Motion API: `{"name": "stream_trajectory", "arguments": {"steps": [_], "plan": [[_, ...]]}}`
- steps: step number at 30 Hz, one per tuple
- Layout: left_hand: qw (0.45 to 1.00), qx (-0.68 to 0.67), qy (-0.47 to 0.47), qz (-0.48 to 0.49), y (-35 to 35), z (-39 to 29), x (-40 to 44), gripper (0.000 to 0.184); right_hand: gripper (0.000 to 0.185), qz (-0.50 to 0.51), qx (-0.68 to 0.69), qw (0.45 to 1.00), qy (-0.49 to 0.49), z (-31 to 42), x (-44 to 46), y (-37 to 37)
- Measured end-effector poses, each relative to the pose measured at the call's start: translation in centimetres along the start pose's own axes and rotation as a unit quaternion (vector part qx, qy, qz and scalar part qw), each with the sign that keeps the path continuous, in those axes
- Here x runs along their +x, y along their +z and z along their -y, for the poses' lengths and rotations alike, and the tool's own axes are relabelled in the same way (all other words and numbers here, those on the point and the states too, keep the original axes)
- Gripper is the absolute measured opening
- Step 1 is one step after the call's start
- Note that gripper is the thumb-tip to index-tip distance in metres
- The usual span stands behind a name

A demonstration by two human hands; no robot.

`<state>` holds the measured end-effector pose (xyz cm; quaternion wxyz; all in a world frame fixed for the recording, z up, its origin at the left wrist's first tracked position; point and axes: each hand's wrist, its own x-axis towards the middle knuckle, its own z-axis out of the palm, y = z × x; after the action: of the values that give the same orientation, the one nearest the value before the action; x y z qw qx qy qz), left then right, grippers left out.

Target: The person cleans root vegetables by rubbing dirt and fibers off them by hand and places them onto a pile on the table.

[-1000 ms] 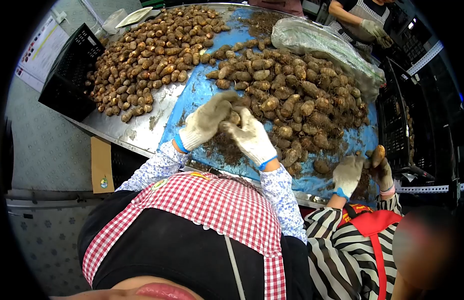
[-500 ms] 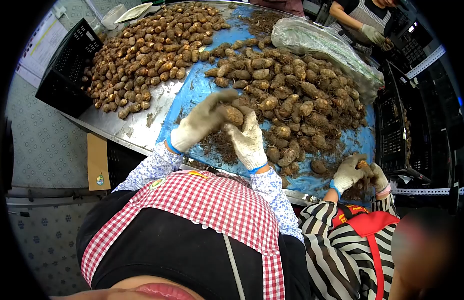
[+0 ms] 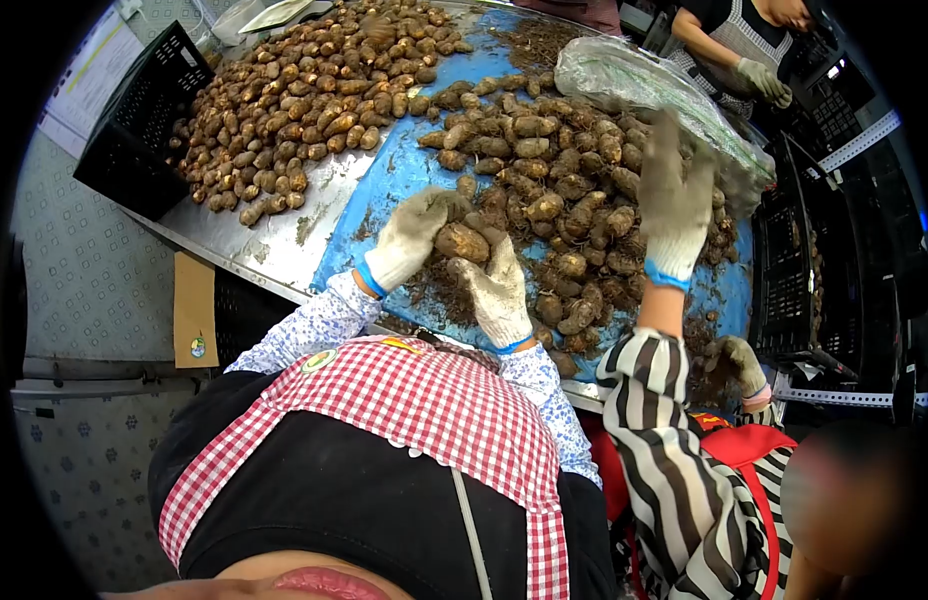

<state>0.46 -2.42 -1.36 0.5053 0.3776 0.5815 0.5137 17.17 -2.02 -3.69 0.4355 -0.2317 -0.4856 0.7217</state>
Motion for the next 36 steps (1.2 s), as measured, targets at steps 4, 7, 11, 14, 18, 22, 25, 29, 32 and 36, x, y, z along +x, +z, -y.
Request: {"name": "stream_trajectory", "arguments": {"steps": [4,7,11,14,18,22,25,29,32,36], "plan": [[0.96,0.22,0.165,-0.057,-0.8,1.8,0.1,0.021,0.056,0.078,0.17,0.982,-0.024,0.7,-0.4,0.4],[0.951,0.294,-0.079,-0.055,-1.0,-0.2,0.8,0.025,0.058,0.085,0.141,0.986,-0.03,2.5,-0.4,0.4],[0.932,0.295,0.21,0.025,-1.0,-0.3,-1.4,0.029,0.059,-0.024,0.067,0.997,-0.042,0.8,0.6,-0.5],[0.975,-0.028,0.168,0.142,-3.3,6.0,0.6,0.037,0.057,-0.06,-0.161,0.982,-0.079,1.5,0.5,0.0],[0.997,-0.014,-0.004,0.081,-0.2,-1.6,-2.9,0.043,0.048,-0.036,-0.467,0.869,-0.162,0.8,1.1,-0.5],[0.984,0.131,0.097,0.068,-0.1,-1.8,-2.6,0.041,0.04,-0.064,-0.068,0.992,-0.089,0.4,0.7,-0.8],[0.981,0.098,0.161,0.053,1.1,-4.0,-4.1,0.033,0.042,-0.029,0.072,0.992,-0.099,1.5,0.4,-0.3],[0.972,0.109,0.208,0.028,1.3,-2.8,-3.0,0.032,0.053,-0.022,0.164,0.983,-0.078,0.5,0.6,-0.5],[0.964,0.148,0.217,0.03,1.1,-3.0,-3.0,0.032,0.056,-0.023,0.074,0.994,-0.076,0.5,0.4,-1.3],[0.986,0.058,0.132,0.082,0.7,-4.6,-3.5,0.03,0.052,-0.041,0.042,0.993,-0.107,1.0,0.6,-1.1]]}}
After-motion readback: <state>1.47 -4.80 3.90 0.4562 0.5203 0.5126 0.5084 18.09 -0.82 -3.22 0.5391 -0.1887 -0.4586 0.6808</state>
